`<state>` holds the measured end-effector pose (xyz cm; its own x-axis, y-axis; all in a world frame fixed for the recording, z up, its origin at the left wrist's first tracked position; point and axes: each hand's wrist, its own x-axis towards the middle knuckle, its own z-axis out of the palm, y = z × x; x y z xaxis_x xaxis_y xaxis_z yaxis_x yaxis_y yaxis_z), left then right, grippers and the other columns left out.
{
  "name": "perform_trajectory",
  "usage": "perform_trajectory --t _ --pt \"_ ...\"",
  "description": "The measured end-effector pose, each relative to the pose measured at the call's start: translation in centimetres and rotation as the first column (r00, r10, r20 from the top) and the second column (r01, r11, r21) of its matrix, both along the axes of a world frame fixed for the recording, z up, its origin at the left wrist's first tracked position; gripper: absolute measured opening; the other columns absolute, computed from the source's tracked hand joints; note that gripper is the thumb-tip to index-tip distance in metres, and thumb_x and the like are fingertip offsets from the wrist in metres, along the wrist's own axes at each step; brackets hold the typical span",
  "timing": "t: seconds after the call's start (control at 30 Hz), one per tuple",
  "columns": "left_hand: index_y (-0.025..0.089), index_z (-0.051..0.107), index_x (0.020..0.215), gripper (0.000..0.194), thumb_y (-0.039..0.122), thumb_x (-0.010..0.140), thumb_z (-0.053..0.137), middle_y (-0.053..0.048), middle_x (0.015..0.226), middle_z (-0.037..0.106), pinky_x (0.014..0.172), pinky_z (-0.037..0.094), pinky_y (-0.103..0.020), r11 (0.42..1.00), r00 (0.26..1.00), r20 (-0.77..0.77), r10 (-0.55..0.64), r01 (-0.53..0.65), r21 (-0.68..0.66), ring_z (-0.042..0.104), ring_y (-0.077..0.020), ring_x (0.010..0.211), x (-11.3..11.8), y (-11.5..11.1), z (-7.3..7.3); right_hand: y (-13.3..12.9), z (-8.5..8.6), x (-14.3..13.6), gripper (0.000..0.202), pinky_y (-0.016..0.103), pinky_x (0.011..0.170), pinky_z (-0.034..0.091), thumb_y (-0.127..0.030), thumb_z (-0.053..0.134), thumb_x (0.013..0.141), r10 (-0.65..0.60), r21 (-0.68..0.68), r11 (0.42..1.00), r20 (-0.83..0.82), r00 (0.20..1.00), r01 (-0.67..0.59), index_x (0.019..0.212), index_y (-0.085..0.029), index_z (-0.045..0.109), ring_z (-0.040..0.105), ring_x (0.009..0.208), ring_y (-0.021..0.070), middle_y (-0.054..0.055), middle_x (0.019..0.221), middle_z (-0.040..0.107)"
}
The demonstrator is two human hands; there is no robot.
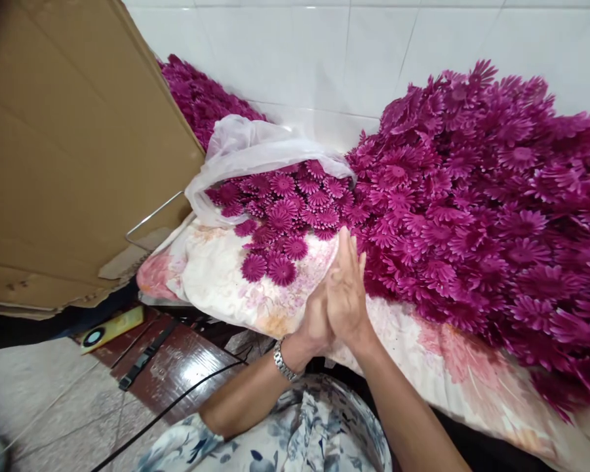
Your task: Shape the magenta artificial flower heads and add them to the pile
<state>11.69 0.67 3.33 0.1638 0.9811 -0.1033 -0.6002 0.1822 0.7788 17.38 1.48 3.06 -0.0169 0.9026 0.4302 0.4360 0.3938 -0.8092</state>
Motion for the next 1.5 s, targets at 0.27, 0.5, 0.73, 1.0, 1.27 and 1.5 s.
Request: perform_trajectory --t 0.27,0.5,0.73,1.0,1.27,1.5 --pt "0.034 0.054 0.125 0.038 0.037 0.09 0.039 0.007 0.142 0.043 0.116 0.016 -0.032 0.991 1.0 0.015 0.021 -0.023 0.135 0.018 -0.0144 0.14 -1.7 0.3 0.7 -1.8 -0.6 -1.4 0.06 0.052 0.117 0.01 -0.057 0.011 0.091 -0.02 0.017 1.0 0.064 0.998 0.019 0.146 -0.034 0.005 0.006 0.143 0.0207 -0.004 0.155 0.005" --pt "0.02 0.063 0.11 0.033 0.032 0.088 0.041 -0.004 0.119 0.063 0.111 0.028 -0.034 0.996 0.997 0.066 -0.032 0.038 -0.081 0.045 -0.02 0.127 -0.6 -0.1 -1.0 0.5 -0.3 -0.5 0.061 0.055 0.114 -0.002 -0.059 0.007 0.09 -0.071 0.034 0.997 0.141 0.987 0.067 0.145 -0.035 0.004 0.003 0.143 0.022 -0.003 0.154 0.015" --pt "0.027 0.055 0.121 0.044 0.047 0.089 0.032 -0.002 0.13 0.055 0.11 0.029 -0.035 0.999 0.982 0.187 -0.031 0.038 -0.033 0.034 -0.0191 0.134 -0.9 -0.1 -0.2 -1.8 -1.2 -1.3 0.063 0.053 0.116 0.006 -0.063 0.007 0.088 -0.022 0.068 0.998 0.18 0.983 0.01 0.145 -0.036 0.005 0.004 0.143 0.0235 -0.004 0.155 0.008" --pt "0.017 0.066 0.095 0.032 0.041 0.079 0.053 -0.007 0.1 0.068 0.101 0.039 -0.037 0.985 0.987 0.156 -0.04 0.065 -0.158 0.056 -0.0235 0.112 -0.4 -0.5 -1.5 1.2 -0.1 0.4 0.067 0.053 0.115 0.001 -0.065 0.002 0.086 -0.07 0.088 0.995 0.286 0.956 0.046 0.143 -0.035 0.022 0.016 0.141 0.0223 -0.003 0.146 0.037" --pt "0.017 0.068 0.087 0.026 0.023 0.076 0.045 -0.006 0.083 0.069 0.088 0.047 -0.034 0.963 0.963 0.269 -0.009 0.081 -0.257 0.064 -0.0191 0.089 -1.5 1.2 -1.2 0.0 -0.2 2.7 0.061 0.041 0.104 0.04 -0.055 0.007 0.092 -0.007 -0.02 1.0 0.024 1.0 0.008 0.131 -0.028 0.045 0.048 0.122 0.0177 0.003 0.132 0.053" --pt "0.021 0.059 0.115 0.045 0.038 0.078 0.04 -0.007 0.102 0.067 0.092 0.044 -0.042 0.95 0.959 0.275 -0.074 0.151 -0.272 0.06 -0.0252 0.104 -1.8 1.1 -0.3 -2.0 -0.9 3.7 0.039 0.053 0.11 0.028 -0.049 0.058 0.079 -0.003 0.003 1.0 0.284 0.959 0.002 0.107 -0.022 0.062 0.03 0.136 0.0281 0.01 0.136 0.046"
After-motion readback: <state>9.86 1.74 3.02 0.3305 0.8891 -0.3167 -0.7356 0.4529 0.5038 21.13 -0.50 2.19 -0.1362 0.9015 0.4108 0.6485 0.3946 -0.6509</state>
